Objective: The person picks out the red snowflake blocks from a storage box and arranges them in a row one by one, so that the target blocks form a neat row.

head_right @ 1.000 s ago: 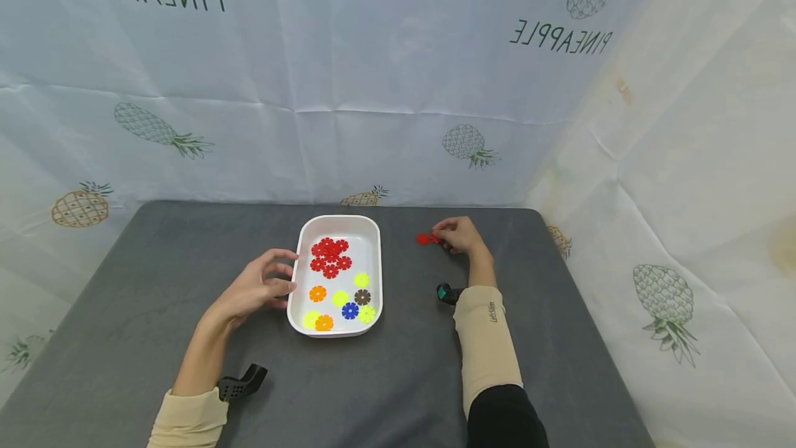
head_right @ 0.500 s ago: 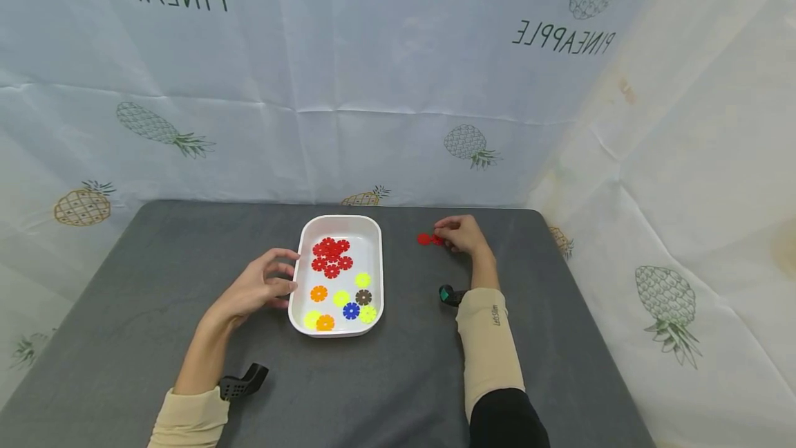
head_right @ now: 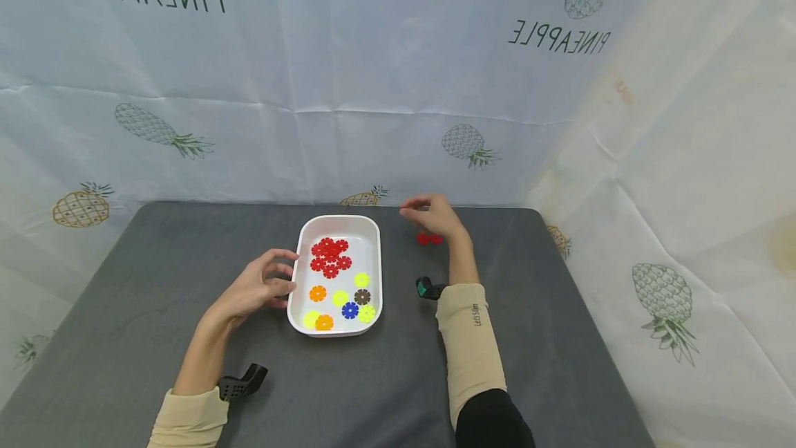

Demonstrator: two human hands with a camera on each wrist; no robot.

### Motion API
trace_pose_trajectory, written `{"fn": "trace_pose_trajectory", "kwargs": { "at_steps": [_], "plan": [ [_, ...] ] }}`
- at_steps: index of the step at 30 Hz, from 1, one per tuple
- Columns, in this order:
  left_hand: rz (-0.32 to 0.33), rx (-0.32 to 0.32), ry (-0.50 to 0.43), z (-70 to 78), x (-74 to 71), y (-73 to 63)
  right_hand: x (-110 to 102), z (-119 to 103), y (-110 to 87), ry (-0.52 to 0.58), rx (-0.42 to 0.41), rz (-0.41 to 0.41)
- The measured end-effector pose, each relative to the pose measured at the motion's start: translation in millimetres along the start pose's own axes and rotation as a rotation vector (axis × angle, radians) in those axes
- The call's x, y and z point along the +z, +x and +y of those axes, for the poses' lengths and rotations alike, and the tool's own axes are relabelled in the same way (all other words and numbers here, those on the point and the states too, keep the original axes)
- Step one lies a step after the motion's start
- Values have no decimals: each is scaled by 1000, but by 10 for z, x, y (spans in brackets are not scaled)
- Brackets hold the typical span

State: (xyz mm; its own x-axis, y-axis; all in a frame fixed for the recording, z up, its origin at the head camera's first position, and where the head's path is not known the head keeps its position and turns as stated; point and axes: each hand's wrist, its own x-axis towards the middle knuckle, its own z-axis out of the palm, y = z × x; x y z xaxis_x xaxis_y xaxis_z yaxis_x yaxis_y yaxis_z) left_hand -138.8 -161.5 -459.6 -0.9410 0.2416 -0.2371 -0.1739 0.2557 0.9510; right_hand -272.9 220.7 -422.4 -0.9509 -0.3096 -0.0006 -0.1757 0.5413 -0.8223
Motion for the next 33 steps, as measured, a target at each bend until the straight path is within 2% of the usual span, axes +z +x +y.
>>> {"fn": "trace_pose_trajectory", "kwargs": {
  "at_steps": [7, 11, 14, 20, 24, 28, 33],
  "plan": [
    [1, 4, -1, 0, -14, 5, 313, -458, 136, -7, -88, -94],
    [5, 6, 0, 13, -17, -2, 556, -665, 234, -15, -132, -190],
    [4, 1, -2, 24, -15, -10, 735, -760, 313, -15, -130, -273],
    [-9, -3, -9, 39, -4, -23, 1014, -846, 441, -39, -66, -430],
    [-11, -1, -12, 43, -4, -26, 1149, -832, 499, -68, 38, -483],
    [-14, -3, -17, 35, -3, -14, 1256, -776, 528, -68, 123, -487],
    [-15, -9, -21, 28, -1, -7, 1350, -715, 550, -62, 134, -425]
  ]
}}
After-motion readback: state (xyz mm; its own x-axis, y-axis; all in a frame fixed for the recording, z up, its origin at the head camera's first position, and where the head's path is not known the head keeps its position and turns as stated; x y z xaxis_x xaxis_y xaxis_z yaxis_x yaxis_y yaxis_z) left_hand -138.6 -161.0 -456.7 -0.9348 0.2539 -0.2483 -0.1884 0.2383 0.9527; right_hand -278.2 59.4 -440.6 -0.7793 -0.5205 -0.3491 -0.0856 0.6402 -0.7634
